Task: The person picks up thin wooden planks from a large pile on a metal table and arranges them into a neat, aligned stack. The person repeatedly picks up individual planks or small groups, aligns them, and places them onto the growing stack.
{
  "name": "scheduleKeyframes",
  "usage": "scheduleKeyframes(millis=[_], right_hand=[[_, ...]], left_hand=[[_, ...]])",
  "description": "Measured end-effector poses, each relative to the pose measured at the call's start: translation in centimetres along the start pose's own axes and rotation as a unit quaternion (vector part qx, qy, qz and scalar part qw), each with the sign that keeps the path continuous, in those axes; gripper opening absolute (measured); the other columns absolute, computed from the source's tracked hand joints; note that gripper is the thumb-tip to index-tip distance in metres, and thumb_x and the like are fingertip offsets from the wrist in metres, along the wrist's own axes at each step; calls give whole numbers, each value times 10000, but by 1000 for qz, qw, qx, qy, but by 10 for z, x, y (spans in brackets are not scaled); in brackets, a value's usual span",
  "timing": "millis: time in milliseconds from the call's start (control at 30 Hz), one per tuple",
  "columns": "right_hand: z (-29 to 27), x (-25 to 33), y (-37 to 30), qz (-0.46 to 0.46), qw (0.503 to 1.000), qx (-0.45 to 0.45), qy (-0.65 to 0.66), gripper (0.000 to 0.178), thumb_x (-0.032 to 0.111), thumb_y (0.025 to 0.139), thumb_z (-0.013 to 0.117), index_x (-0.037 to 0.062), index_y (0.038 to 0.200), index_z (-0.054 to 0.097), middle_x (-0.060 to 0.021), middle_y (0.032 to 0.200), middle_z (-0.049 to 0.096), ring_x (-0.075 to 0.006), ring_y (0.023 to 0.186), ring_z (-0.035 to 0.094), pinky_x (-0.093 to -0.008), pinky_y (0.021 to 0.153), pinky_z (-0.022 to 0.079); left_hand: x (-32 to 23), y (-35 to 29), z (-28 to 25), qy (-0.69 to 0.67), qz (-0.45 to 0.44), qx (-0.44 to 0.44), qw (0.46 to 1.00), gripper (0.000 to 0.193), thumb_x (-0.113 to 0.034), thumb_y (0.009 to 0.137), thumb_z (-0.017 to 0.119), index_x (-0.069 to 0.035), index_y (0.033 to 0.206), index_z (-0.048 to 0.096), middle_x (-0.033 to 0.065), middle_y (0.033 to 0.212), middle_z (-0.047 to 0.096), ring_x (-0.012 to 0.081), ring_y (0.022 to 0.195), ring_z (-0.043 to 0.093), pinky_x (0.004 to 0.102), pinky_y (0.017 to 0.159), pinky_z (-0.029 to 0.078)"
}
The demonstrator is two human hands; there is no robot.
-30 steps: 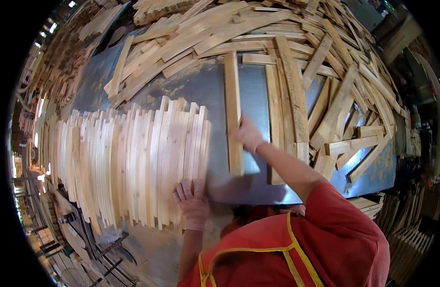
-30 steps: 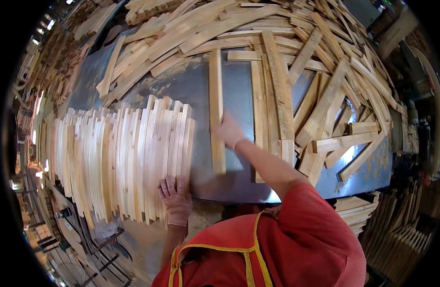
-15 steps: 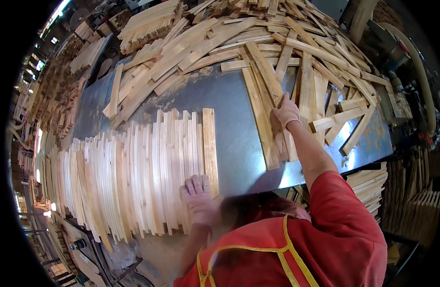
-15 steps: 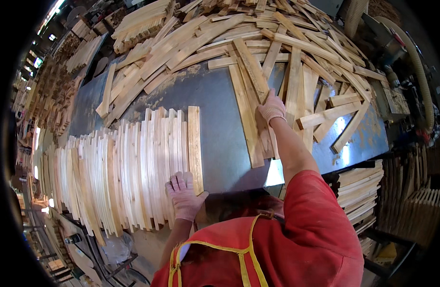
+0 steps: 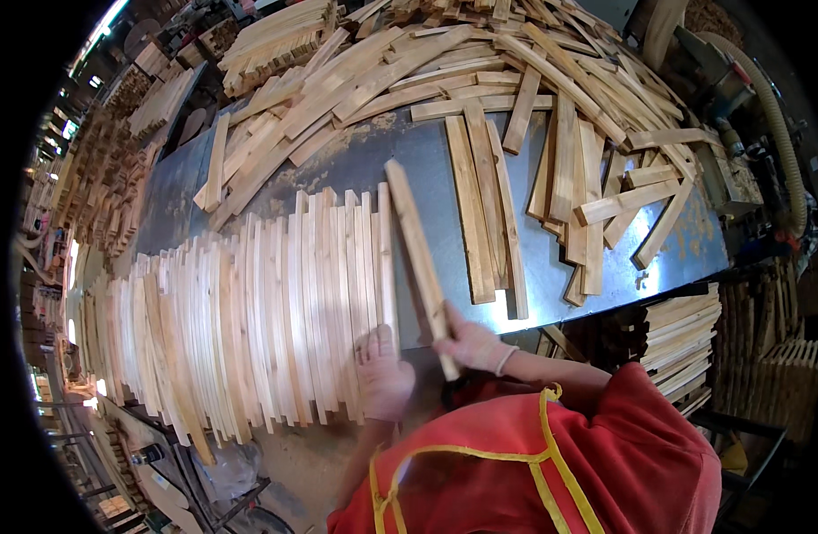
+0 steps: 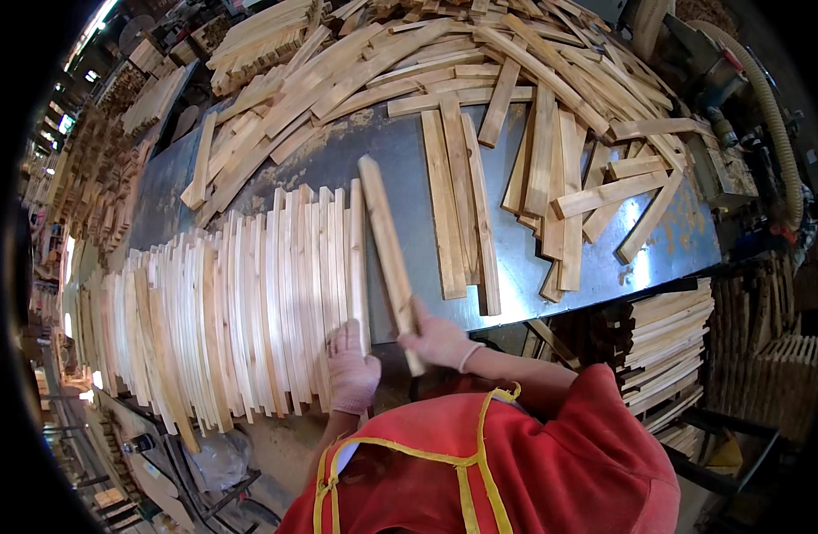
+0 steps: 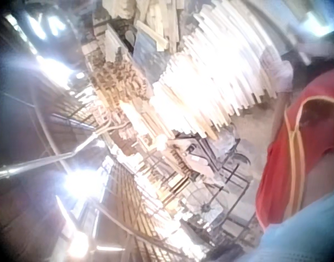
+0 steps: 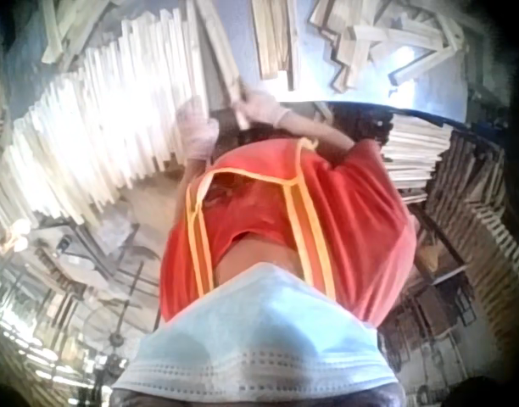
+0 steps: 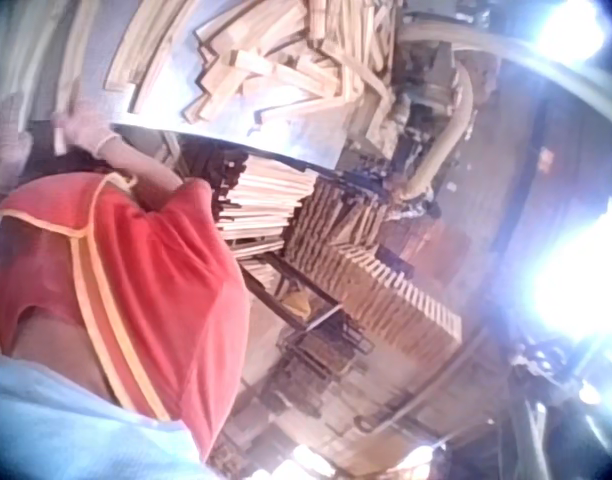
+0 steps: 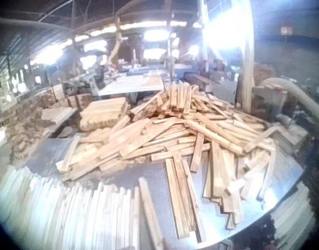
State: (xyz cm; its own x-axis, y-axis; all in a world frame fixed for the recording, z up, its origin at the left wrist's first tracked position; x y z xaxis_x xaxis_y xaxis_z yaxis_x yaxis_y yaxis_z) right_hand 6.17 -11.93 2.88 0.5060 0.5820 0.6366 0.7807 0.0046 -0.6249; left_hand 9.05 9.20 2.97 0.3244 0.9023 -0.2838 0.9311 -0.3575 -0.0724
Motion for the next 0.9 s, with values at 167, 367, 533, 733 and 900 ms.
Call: scheduleKeyframes(millis=[167, 367, 533, 733, 900], right_hand=[[17, 46, 51, -367, 915, 93, -139, 579, 366, 927, 641, 12, 1368, 515, -315, 1138, 714, -507, 1106, 670, -557, 978, 528], [-219, -21, 81, -2, 918, -375, -127, 544, 372, 890, 713, 34, 1296, 583, -255, 1175, 713, -439, 1107, 681, -504, 980, 547], [-254, -84, 106, 52, 955, -275, -97, 527, 328, 881, 715, 6, 1284, 607, -256, 1106, 729, -436, 1081, 700, -484, 956, 551], [-236, -44, 102, -4, 936, -221, 273, 439, 309, 892, 670, 14, 1216, 649, -291, 1067, 718, -461, 1012, 700, -484, 878, 555], [-101, -9, 99, -68, 985, -108, 116, 457, 325, 880, 686, 20, 1199, 568, -315, 1049, 690, -485, 984, 684, -517, 872, 552]], left_hand=[[-16, 11, -6, 39, 14, -23, 999, 779, -351, 903, 717, -47, 1571, 454, 193, 1587, 465, 430, 1479, 406, 545, 1249, 304], [-39, 14, -15, 79, 19, -46, 996, 730, -359, 871, 685, -56, 1513, 516, 189, 1549, 483, 429, 1467, 404, 613, 1236, 279], [-39, 13, -1, 111, 18, -91, 989, 743, -294, 809, 722, -66, 1489, 530, 182, 1532, 486, 428, 1464, 403, 599, 1231, 298], [-50, 21, -9, 78, -24, -55, 995, 772, -392, 807, 776, -61, 1472, 564, 190, 1524, 515, 431, 1449, 429, 576, 1233, 314], [-113, 64, -28, 8, -20, 11, 1000, 819, -527, 846, 741, -54, 1491, 564, 168, 1579, 490, 395, 1490, 398, 599, 1243, 267]])
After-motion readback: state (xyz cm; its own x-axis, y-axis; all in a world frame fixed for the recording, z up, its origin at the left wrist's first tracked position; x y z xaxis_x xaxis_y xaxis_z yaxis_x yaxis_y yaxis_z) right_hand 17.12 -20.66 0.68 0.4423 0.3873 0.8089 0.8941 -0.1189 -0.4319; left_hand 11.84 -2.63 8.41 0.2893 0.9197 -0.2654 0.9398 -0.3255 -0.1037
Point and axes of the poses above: each hand's wrist, its own y-axis towards the middle knuckle, its own z-axis out of the palm, x = y × z, the point moved 7 cm from there along y, towards the middle knuckle
